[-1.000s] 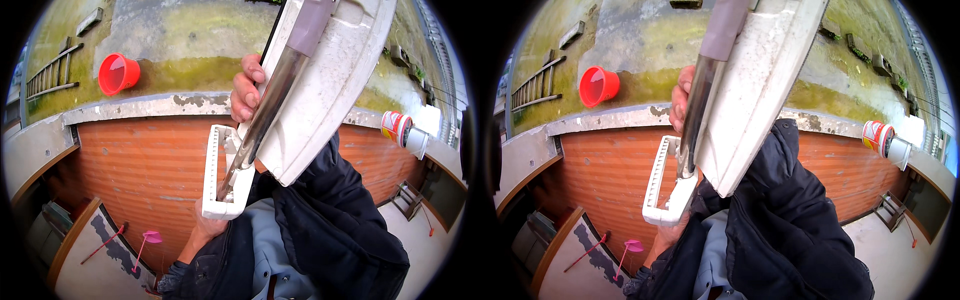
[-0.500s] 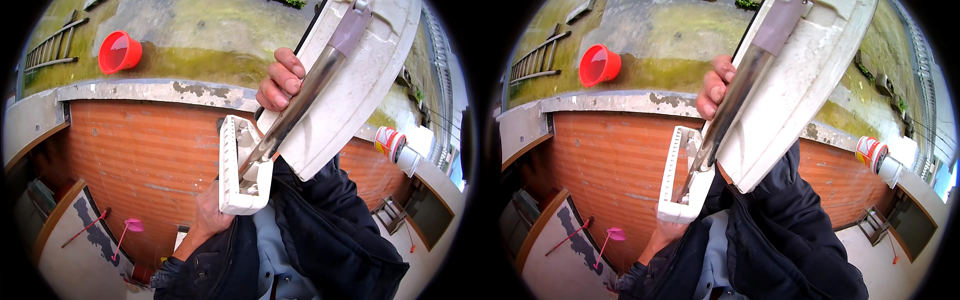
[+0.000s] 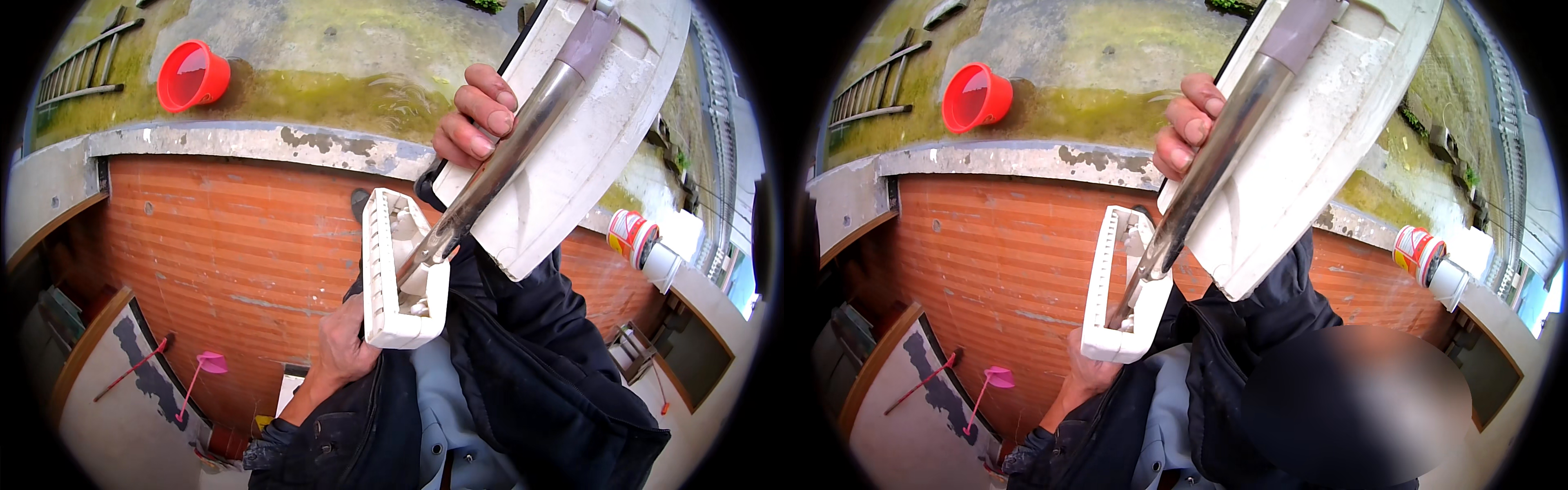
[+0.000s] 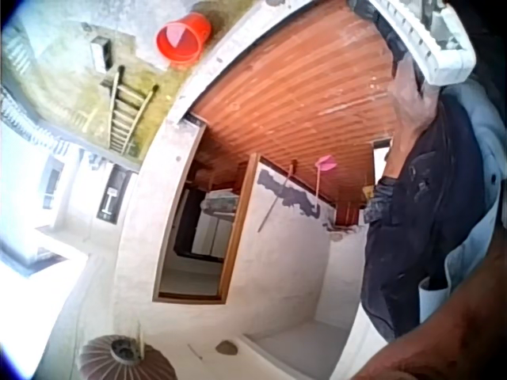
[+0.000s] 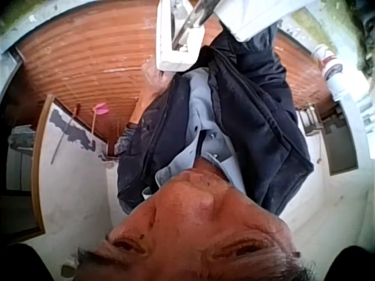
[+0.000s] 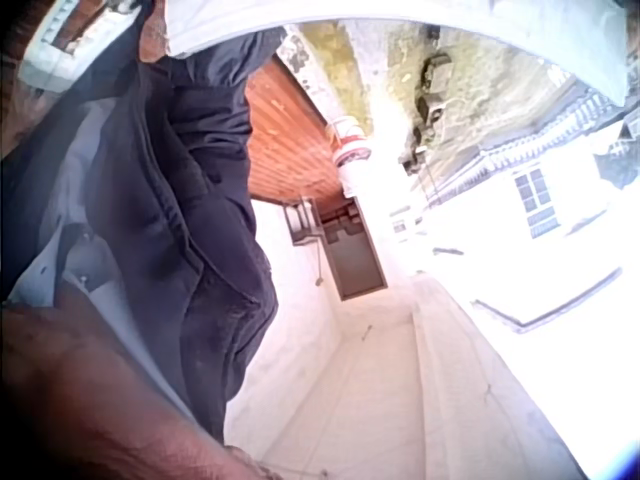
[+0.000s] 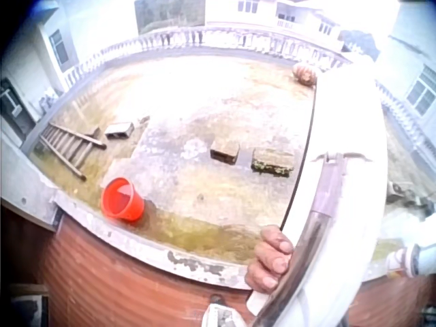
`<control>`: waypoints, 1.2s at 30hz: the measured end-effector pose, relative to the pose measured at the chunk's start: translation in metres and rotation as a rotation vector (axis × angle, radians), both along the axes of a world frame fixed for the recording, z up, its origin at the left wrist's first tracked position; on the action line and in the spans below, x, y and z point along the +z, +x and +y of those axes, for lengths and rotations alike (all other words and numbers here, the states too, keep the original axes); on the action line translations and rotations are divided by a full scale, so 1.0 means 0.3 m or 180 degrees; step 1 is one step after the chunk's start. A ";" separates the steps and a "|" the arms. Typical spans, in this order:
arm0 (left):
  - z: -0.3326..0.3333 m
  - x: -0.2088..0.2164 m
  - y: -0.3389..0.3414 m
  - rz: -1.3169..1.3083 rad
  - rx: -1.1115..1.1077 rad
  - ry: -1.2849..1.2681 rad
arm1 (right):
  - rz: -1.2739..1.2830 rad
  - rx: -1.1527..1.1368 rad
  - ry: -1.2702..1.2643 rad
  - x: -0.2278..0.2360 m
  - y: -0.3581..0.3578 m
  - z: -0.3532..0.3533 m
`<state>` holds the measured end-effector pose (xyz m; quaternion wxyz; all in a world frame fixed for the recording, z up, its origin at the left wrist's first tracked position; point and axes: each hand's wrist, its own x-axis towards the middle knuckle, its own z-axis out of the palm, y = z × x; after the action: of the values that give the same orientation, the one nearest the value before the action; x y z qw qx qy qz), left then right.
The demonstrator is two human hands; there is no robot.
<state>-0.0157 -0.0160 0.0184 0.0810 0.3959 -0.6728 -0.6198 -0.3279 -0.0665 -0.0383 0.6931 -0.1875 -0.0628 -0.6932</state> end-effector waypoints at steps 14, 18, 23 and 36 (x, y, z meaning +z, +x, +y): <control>-0.065 -0.052 0.035 0.0831 0.0153 0.2630 | -0.0076 0.0289 0.0005 -0.021 0.013 -0.052; -0.067 -0.089 0.072 0.0716 0.0076 0.2615 | -0.0026 0.0435 0.0159 0.014 0.006 -0.060; -0.069 -0.131 0.088 0.0460 -0.0027 0.2203 | -0.0390 0.0365 -0.0073 -0.048 0.023 -0.057; -0.106 -0.190 0.023 0.0843 0.0335 0.3587 | -0.0248 0.0055 0.0323 -0.068 0.034 -0.033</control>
<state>-0.0089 -0.0479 -0.0387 -0.0281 0.3299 -0.2025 -0.9216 -0.3178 -0.0765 -0.0588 0.7046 -0.1244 -0.0561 -0.6963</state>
